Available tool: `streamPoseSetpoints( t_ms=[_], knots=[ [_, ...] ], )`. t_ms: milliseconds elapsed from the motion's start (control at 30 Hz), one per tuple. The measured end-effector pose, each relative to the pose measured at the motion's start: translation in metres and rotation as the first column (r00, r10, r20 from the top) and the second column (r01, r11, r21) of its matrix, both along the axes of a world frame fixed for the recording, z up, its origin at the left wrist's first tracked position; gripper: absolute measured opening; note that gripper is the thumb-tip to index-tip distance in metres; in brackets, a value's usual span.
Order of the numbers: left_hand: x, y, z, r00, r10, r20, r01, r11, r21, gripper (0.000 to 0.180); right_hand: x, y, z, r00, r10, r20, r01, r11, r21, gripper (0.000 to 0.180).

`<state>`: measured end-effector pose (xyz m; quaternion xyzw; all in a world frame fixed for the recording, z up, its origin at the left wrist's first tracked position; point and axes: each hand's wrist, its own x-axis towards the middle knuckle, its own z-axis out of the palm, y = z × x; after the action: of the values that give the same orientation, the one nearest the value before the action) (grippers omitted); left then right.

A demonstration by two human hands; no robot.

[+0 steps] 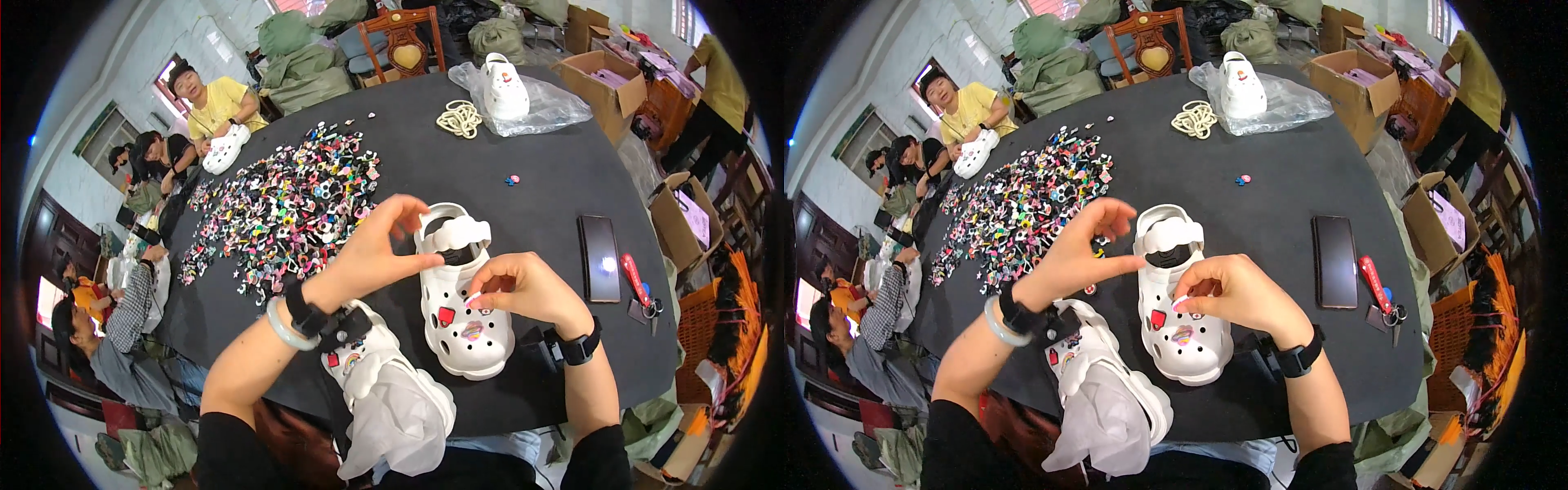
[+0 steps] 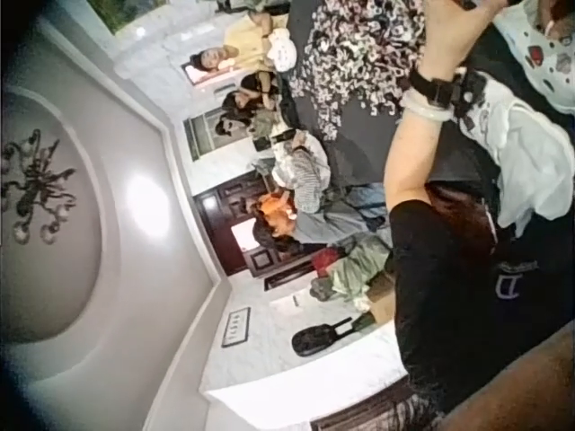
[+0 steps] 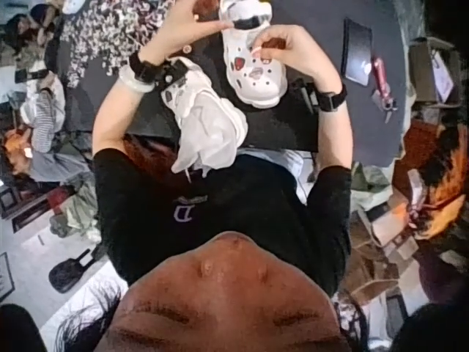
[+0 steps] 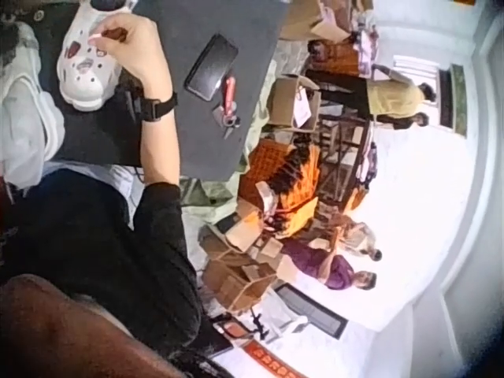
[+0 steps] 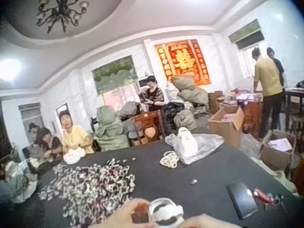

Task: Attaching small decorative charms into the holes of white foam clogs.

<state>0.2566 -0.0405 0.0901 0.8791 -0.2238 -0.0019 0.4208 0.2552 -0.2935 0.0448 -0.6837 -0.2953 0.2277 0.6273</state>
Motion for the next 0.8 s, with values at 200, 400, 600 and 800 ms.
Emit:
streamPoseSetpoints(
  t_ms=[200,400,600,800],
  knots=[
    [0.036,-0.012,-0.008,0.873,-0.321,-0.367,0.363,0.93,0.051,0.044,-0.005,0.002,0.006,0.992,-0.028,0.122,0.044,0.991,-0.128,0.014],
    [0.066,-0.031,-0.01,0.634,-0.51,-0.582,0.686,0.717,0.119,0.038,-0.009,0.011,0.002,0.981,-0.04,0.19,0.066,0.989,-0.135,0.012],
    [0.045,-0.027,-0.014,0.709,-0.439,-0.553,0.586,0.803,0.114,0.042,-0.011,0.009,0.007,0.995,-0.099,-0.002,0.098,0.994,-0.038,0.011],
    [0.009,0.009,-0.02,0.793,-0.135,-0.594,0.101,0.991,-0.091,0.035,-0.012,0.015,0.007,0.955,-0.169,0.244,0.188,0.98,-0.058,0.014]
  ],
)
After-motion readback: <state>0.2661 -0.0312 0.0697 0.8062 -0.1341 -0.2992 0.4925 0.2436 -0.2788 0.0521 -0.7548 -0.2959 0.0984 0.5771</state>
